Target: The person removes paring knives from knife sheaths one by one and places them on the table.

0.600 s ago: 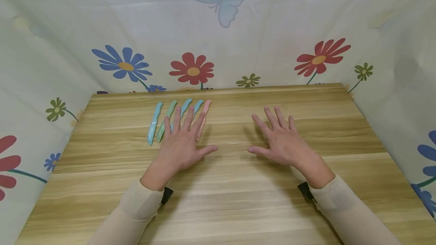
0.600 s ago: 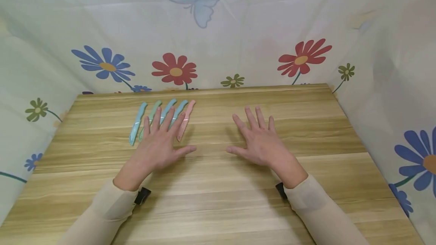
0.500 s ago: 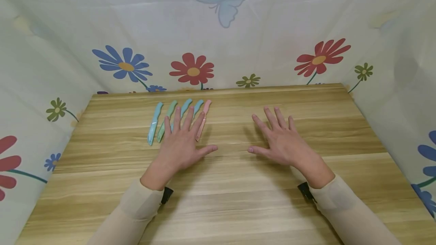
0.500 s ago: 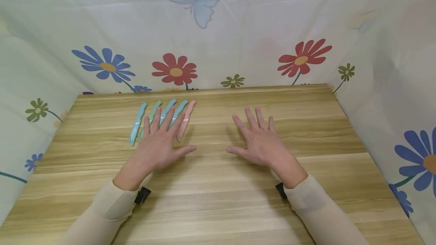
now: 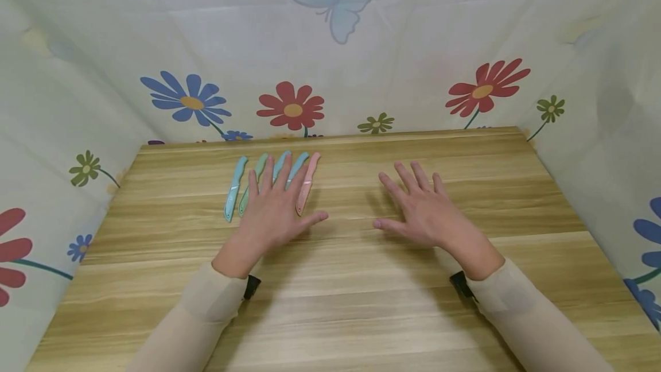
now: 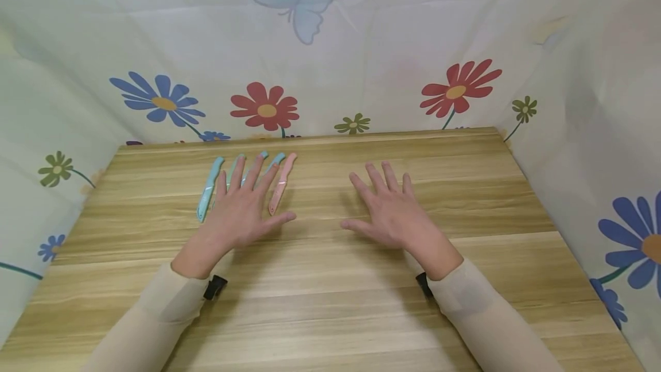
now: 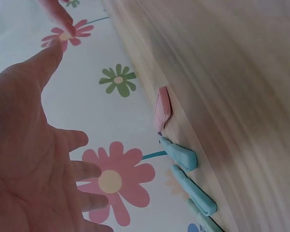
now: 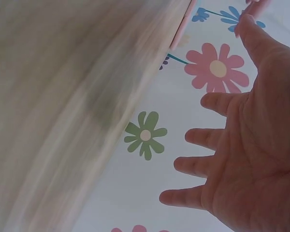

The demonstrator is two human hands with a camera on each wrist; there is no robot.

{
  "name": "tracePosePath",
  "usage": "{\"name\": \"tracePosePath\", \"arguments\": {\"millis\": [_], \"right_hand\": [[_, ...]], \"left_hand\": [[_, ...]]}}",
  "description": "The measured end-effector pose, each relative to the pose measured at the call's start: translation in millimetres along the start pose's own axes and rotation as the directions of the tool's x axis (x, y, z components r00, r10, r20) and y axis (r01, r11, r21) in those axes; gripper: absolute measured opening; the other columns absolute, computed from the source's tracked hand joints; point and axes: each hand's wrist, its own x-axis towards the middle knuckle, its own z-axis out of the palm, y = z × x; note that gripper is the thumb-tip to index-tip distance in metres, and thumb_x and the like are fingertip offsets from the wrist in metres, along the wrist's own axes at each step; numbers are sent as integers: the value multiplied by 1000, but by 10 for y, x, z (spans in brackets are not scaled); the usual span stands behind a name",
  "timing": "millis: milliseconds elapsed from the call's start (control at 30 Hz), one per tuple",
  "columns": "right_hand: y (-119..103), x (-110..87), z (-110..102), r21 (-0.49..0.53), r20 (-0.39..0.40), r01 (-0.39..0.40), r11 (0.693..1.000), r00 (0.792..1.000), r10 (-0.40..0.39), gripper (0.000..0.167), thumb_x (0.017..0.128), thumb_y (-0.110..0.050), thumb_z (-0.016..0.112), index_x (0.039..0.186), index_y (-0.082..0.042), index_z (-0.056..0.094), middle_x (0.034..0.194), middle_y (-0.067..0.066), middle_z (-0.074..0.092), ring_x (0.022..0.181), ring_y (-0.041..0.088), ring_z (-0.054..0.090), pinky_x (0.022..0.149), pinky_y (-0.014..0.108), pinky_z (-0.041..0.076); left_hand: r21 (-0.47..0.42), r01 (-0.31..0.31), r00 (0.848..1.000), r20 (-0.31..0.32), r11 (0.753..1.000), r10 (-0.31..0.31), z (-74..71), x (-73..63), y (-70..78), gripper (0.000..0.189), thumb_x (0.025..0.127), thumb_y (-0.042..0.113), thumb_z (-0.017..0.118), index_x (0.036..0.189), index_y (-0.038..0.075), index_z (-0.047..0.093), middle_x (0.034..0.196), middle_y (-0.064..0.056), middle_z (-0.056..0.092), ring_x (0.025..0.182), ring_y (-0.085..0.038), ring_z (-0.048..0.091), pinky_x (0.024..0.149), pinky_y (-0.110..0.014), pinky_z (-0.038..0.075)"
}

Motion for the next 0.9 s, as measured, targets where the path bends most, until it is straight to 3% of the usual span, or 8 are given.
{"name": "tracePosePath", "arguments": {"millis": [133, 300, 567, 800, 900], "right_hand": [[-24, 36, -29, -5, 3, 15, 1000, 1000, -15, 100, 96, -80, 52, 172, -23, 19, 177, 16, 10, 161, 45, 3, 119, 77, 10], [-48, 99, -64, -19, 16, 22, 1000, 1000, -22, 99, 96, -79, 53, 172, -23, 20, 176, 16, 13, 161, 45, 6, 119, 77, 12], [-88, 203, -89, -36, -6, 35, 999, 999, -35, 99, 96, -79, 54, 170, -21, 25, 173, 18, 22, 159, 45, 16, 119, 75, 17], [-149, 302, -92, -55, -23, 19, 998, 1000, -21, 97, 96, -77, 55, 169, -17, 30, 168, 20, 32, 155, 45, 28, 119, 71, 27], [-191, 345, -97, -59, -16, 12, 998, 1000, -13, 96, 97, -75, 57, 168, -16, 31, 166, 21, 35, 153, 45, 32, 117, 68, 31]], "left_hand": [[13, -7, 1000, -13, 1000, 7, -3, 51, -18, 110, 89, 84, 57, 172, 25, 15, 176, -17, 15, 159, -50, 5, 120, -77, 4], [34, -12, 1000, -8, 999, 13, -23, 130, -29, 109, 90, 86, 53, 170, 19, 24, 175, -18, 17, 159, -50, 6, 120, -76, 7], [35, -8, 1000, -8, 999, 8, -57, 277, -52, 101, 92, 84, 53, 168, 20, 32, 174, -18, 20, 158, -49, 13, 120, -74, 16], [13, 4, 1000, 3, 1000, -4, -80, 411, -58, 96, 96, 80, 52, 167, 17, 32, 170, -19, 27, 153, -47, 25, 120, -69, 24], [4, 8, 1000, -5, 1000, -8, -97, 486, -59, 96, 97, 75, 57, 165, 13, 33, 165, -18, 35, 147, -46, 34, 118, -66, 30]]}}
